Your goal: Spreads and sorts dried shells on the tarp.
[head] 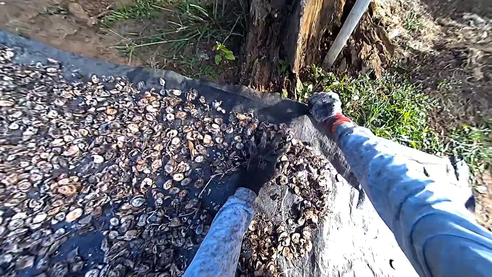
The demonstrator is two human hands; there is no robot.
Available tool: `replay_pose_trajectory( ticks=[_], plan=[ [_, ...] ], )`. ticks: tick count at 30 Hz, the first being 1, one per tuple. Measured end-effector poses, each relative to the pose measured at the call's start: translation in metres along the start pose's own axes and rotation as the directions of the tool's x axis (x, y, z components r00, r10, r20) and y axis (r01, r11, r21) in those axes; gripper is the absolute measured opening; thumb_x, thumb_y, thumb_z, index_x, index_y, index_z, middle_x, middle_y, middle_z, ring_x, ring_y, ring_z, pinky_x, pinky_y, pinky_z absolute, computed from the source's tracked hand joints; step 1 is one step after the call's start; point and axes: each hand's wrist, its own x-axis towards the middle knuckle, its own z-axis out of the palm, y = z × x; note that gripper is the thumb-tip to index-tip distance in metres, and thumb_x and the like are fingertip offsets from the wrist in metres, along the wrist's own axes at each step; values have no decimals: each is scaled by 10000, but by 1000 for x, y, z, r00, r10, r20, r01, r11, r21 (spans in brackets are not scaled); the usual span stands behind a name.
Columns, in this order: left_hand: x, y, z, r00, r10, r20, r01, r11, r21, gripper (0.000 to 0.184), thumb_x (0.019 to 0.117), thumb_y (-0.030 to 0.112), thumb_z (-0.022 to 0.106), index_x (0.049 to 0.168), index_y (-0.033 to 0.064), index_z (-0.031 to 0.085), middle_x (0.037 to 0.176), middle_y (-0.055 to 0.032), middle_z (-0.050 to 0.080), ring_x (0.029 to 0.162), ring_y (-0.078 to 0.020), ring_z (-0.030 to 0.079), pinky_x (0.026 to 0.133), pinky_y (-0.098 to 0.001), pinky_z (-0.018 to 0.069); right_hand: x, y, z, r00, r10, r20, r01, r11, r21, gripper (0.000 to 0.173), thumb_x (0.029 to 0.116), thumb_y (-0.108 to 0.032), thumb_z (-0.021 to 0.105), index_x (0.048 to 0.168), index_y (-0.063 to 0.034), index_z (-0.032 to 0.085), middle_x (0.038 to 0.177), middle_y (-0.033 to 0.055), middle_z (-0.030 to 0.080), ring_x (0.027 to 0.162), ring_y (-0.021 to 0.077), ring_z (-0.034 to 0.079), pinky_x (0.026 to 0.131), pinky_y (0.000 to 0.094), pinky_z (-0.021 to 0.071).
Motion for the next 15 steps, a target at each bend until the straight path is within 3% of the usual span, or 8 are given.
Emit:
replay_pose_trajectory(
  ticks=[1, 2, 4, 6, 7, 9, 12, 15],
  plan=[
    [4, 0, 2, 1000, 8, 29, -8, 1000, 10, 606, 957, 453, 643, 1532, 437, 451, 1688, 52, 293, 1546, -333, 269, 1189, -674, 238, -7, 1, 15, 983, 17, -185, -12, 999, 29, 285, 995, -140, 556, 1214, -49, 712, 1216, 251, 690, 1186, 452, 626, 1017, 642, 437],
    [5, 1, -1, 998, -14, 59, 16, 999, -32, 600, 973, 511, 614, 1541, 435, 438, 1688, 54, 295, 1560, -314, 245, 1215, -677, 186, -20, -5, 19, 959, 63, -277, -45, 996, 70, 313, 999, -147, 556, 1268, -69, 696, 1226, 268, 674, 1188, 472, 610, 1011, 640, 428],
    [3, 5, -11, 999, -25, 39, 25, 1000, -13, 639, 972, 580, 575, 1563, 393, 421, 1709, -5, 244, 1588, -374, 97, 1199, -743, 7, -70, -22, 20, 965, 61, -255, -11, 981, 194, 402, 1012, -203, 555, 1404, -148, 623, 1358, 232, 624, 1290, 451, 561, 1064, 631, 428],
    [-4, 14, -14, 999, -48, -17, 48, 999, 7, 668, 950, 624, 546, 1565, 400, 412, 1712, -16, 230, 1582, -389, 101, 1189, -748, 66, -118, -3, 51, 969, -142, -203, 196, 939, 282, 478, 1016, -222, 538, 1489, -159, 548, 1532, 157, 517, 1431, 390, 458, 1160, 621, 354],
    [-15, 20, -16, 994, -98, 42, 98, 995, -17, 681, 974, 586, 556, 1592, 378, 360, 1720, -11, 198, 1587, -354, 112, 1215, -706, 118, -131, 17, 69, 977, -165, -137, 197, 943, 270, 526, 1026, -297, 498, 1543, -201, 485, 1609, 104, 439, 1497, 342, 380, 1207, 606, 296],
    [-25, 20, -15, 980, -147, 135, 159, 984, -85, 672, 1016, 475, 571, 1619, 307, 328, 1733, -14, 149, 1600, -302, 79, 1261, -630, 82, -146, 65, 93, 999, 41, -3, -39, 967, 250, 612, 1032, -365, 510, 1601, -184, 378, 1668, 119, 328, 1547, 343, 279, 1226, 639, 224],
    [-3, 3, -2, 998, -50, -34, 52, 997, 64, 683, 936, 633, 566, 1559, 389, 428, 1717, -8, 215, 1586, -378, 91, 1201, -735, 44, -144, 93, 77, 929, 367, 52, -371, 918, 141, 739, 1041, -541, 415, 1653, -177, 220, 1709, 173, 180, 1575, 402, 155, 1223, 692, 141],
    [24, 0, -11, 983, -124, -135, 141, 981, 132, 617, 950, 612, 553, 1526, 414, 460, 1684, -101, 278, 1546, -477, 151, 1143, -785, 129, -149, 42, 35, 959, 278, -54, -266, 951, 155, 698, 1052, -580, 327, 1658, -253, 208, 1707, 140, 216, 1564, 375, 222, 1210, 671, 217]
  ],
)
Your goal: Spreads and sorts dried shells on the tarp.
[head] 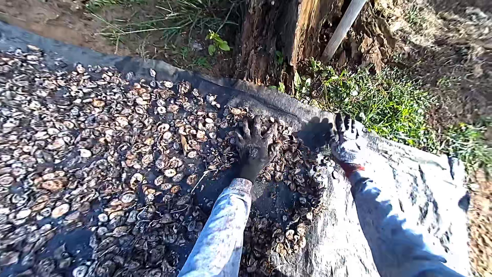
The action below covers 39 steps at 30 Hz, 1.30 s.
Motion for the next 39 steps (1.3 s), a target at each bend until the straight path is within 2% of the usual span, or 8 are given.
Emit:
replay_pose_trajectory(
  ticks=[6, 11, 15, 19, 24, 29, 33, 39],
  plan=[
    [35, -6, -13, 985, 76, 154, -33, 965, -262, 507, 994, 193, 637, 1489, 136, 542, 1577, -148, 461, 1489, -357, 373, 1228, -542, 265, -75, -71, 37, 774, -625, 104, 572, 759, 310, 711, 907, -433, 667, 1567, -284, 449, 1703, 85, 257, 1575, 381, 166, 1224, 695, 96],
    [-18, 8, -30, 991, -117, 61, 121, 990, -72, 663, 971, 469, 620, 1577, 328, 391, 1697, -151, 216, 1544, -499, 118, 1151, -770, 176, -20, -37, 44, 921, -383, 71, 378, 923, 76, 632, 1014, -522, 466, 1598, -296, 383, 1691, 138, 267, 1558, 385, 233, 1204, 696, 174],
    [-42, 16, -14, 977, -109, 183, 139, 978, -158, 592, 981, 154, 640, 1543, 234, 472, 1663, -115, 328, 1513, -412, 305, 1175, -650, 300, -87, -33, 13, 828, -482, 286, 454, 876, 161, 920, 816, -667, 659, 1613, -349, 328, 1717, 176, 144, 1568, 472, 80, 1200, 754, 73],
    [-43, 22, -50, 961, -197, 196, 249, 922, -295, 497, 1018, 131, 604, 1505, 136, 501, 1483, -206, 536, 1327, -424, 544, 1079, -634, 433, -116, 17, -4, 619, -712, 333, 632, 702, 328, 686, 906, -453, 660, 1552, -383, 439, 1640, 113, 389, 1505, 438, 331, 1168, 716, 240],
    [-40, 33, -89, 934, -336, 120, 352, 814, -463, 647, 1031, 260, 611, 1583, 74, 329, 1549, -256, 440, 1395, -449, 469, 1124, -627, 390, -51, 39, 1, 778, -502, 379, 392, 858, 332, 439, 990, -262, 617, 1397, -98, 634, 1371, 227, 631, 1289, 420, 576, 1105, 632, 395],
    [-48, 42, -89, 900, -398, 178, 429, 740, -518, 595, 1055, 195, 562, 1590, 96, 322, 1538, -254, 452, 1353, -464, 500, 1075, -659, 416, 22, -20, -34, 816, -203, 542, 33, 951, 306, 431, 1028, -342, 566, 1415, -154, 603, 1379, 173, 635, 1290, 380, 587, 1060, 654, 429],
    [-50, 48, -83, 874, -484, 37, 419, 714, -561, 591, 1026, 138, 598, 1573, 105, 375, 1470, -209, 547, 1292, -395, 576, 1064, -612, 461, 58, -33, -42, 706, -426, 565, 152, 871, 467, 507, 1023, -209, 604, 1517, -154, 501, 1443, 174, 593, 1340, 343, 561, 1136, 572, 412],
    [-52, 65, -114, 859, -486, 161, 454, 580, -676, 691, 971, 54, 674, 1581, 110, 353, 1522, -203, 491, 1334, -393, 528, 1074, -558, 458, 56, -40, -72, 793, -261, 550, 116, 952, 284, 384, 1077, -290, 484, 1408, -140, 611, 1404, 165, 626, 1318, 355, 575, 1089, 604, 425]
  ],
)
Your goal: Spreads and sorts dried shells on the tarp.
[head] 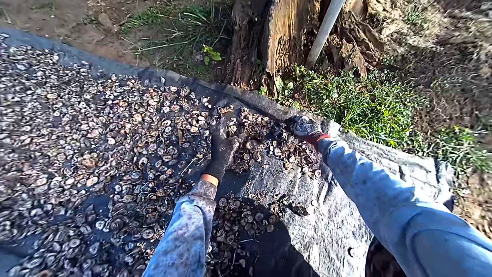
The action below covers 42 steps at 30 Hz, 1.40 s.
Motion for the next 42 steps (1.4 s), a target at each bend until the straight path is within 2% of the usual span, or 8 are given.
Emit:
replay_pose_trajectory(
  ticks=[5, 8, 11, 14, 27, 30, 35, 42],
  plan=[
    [-44, -25, -33, 991, 134, -2, -113, 843, 526, 790, 946, 409, 713, 1617, 292, 313, 1683, -112, 262, 1505, -402, 319, 1121, -703, 351, 3, 46, 53, 914, -403, 52, 401, 875, -271, 638, 883, -488, 695, 1471, -274, 569, 1506, 116, 551, 1376, 360, 515, 1099, 657, 390],
    [-147, -59, -38, 985, -143, -100, 164, 562, 811, 888, 868, 673, 655, 1595, 244, 381, 1630, -330, 242, 1442, -628, 263, 1053, -800, 307, -30, 108, 82, 896, -434, 95, 442, 853, -277, 669, 911, -368, 737, 1527, -240, 510, 1646, 169, 354, 1498, 432, 329, 1179, 684, 243],
    [-227, -29, 3, 885, -453, -107, 350, 496, 795, 929, 877, 476, 757, 1629, 178, 301, 1618, -365, 230, 1443, -595, 303, 1115, -719, 315, -66, 142, 69, 976, -205, 65, 213, 965, -150, 434, 1052, -174, 523, 1479, -96, 550, 1519, 228, 505, 1417, 423, 456, 1167, 606, 335],
    [-248, 63, 32, 893, -450, 2, 380, 755, 534, 464, 992, 10, 576, 1436, -104, 500, 1547, -319, 415, 1457, -462, 370, 1189, -492, 307, -96, 128, 39, 999, 2, 53, -5, 998, 57, 444, 1062, -144, 519, 1477, 14, 506, 1469, 312, 515, 1391, 468, 471, 1164, 603, 329],
    [-41, 40, 73, 996, 29, 88, -50, 967, 252, 488, 961, 158, 723, 1412, 83, 552, 1286, -238, 651, 1121, -409, 655, 958, -615, 512, -72, 83, -5, 997, 47, 64, -59, 977, 206, 418, 1056, -268, 563, 1397, -29, 594, 1409, 249, 591, 1346, 387, 538, 1146, 585, 374],
    [-32, 60, 58, 951, -3, 310, -110, 931, 349, 706, 1013, 330, 646, 1614, 189, 303, 1524, -188, 499, 1315, -373, 560, 1067, -585, 456, -55, 112, -3, 988, -140, -64, 141, 990, -1, 418, 1021, -410, 568, 1301, -125, 691, 1255, 192, 699, 1182, 382, 649, 991, 659, 466],
    [-38, 101, 27, 805, -134, 578, -448, 503, 739, 792, 966, 577, 604, 1626, 259, 303, 1681, -121, 277, 1513, -346, 331, 1182, -571, 332, -10, 153, -61, 904, 245, -351, -241, 969, 55, 373, 1033, -254, 484, 1361, -257, 662, 1363, 130, 666, 1281, 374, 608, 1008, 668, 453],
    [34, 32, 65, 962, -139, 235, -147, 462, 875, 786, 964, 458, 678, 1618, 203, 323, 1646, -299, 234, 1502, -550, 214, 1150, -741, 236, 43, 205, -47, 861, 214, -461, -263, 964, -45, 342, 1012, -140, 524, 1312, -59, 666, 1379, 201, 633, 1309, 395, 580, 1071, 629, 431]
  ],
)
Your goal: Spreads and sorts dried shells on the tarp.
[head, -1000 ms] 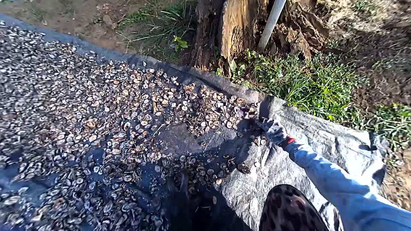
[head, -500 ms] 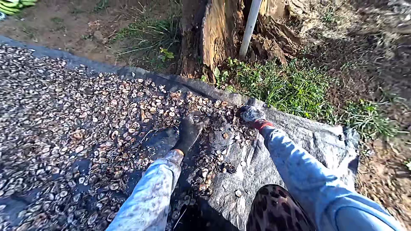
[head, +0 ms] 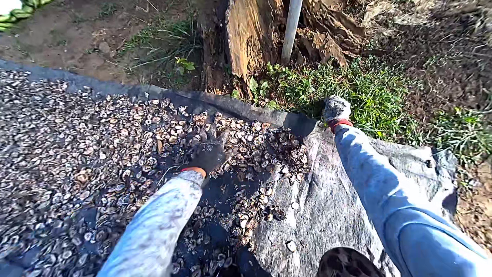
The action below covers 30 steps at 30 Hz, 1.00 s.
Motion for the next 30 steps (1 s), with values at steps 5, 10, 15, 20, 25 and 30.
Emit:
replay_pose_trajectory(
  ticks=[5, 10, 15, 20, 25, 30],
  plan=[
    [18, 63, 98, 939, -125, -322, 49, 971, -235, 772, 988, 616, 522, 1631, 256, 293, 1714, -144, 169, 1551, -490, 118, 1157, -781, 93, -63, 2, -13, 983, -56, -177, 70, 995, 70, 346, 1003, -205, 564, 1318, -104, 663, 1325, 215, 657, 1241, 424, 616, 1004, 650, 461],
    [9, 41, 108, 957, 96, -272, -131, 985, -114, 812, 927, 667, 577, 1619, 338, 307, 1727, -39, 171, 1583, -405, 77, 1185, -753, 91, -142, -1, 25, 883, -440, -160, 462, 875, 142, 347, 1004, -174, 618, 1347, -132, 651, 1309, 229, 643, 1217, 452, 607, 979, 683, 475],
    [-13, 24, 116, 937, 202, -283, -238, 966, -98, 683, 959, 599, 574, 1576, 360, 405, 1713, 2, 225, 1589, -363, 79, 1212, -710, 43, -152, -25, 73, 683, -728, 53, 722, 685, 95, 865, 798, -411, 808, 1571, -310, 433, 1675, 126, 308, 1546, 441, 209, 1203, 706, 175],
    [-68, 16, 98, 963, -146, -225, 85, 962, -260, 860, 871, 574, 735, 1600, 302, 367, 1726, -132, 116, 1573, -451, 17, 1173, -760, 31, -167, 24, 83, 849, -529, -7, 526, 842, 120, 535, 966, -227, 646, 1491, -186, 554, 1536, 205, 499, 1377, 448, 497, 1076, 672, 397],
    [-143, 10, 137, 973, -228, -39, 213, 947, -240, 968, 840, 573, 757, 1632, 262, 294, 1703, -235, 106, 1538, -547, 38, 1151, -788, 76, -161, -4, 34, 922, -374, 96, 356, 919, 169, 413, 1016, -218, 620, 1408, -91, 597, 1315, 284, 634, 1193, 512, 610, 951, 746, 452],
    [-183, 6, 73, 1000, 30, 9, -27, 962, -270, 552, 1013, 365, 623, 1516, 159, 521, 1591, -177, 436, 1469, -424, 386, 1183, -632, 295, -161, -121, 51, 795, -522, 308, 524, 848, 84, 685, 920, -480, 665, 1545, -276, 474, 1623, 208, 370, 1497, 464, 313, 1156, 722, 231]
  ],
)
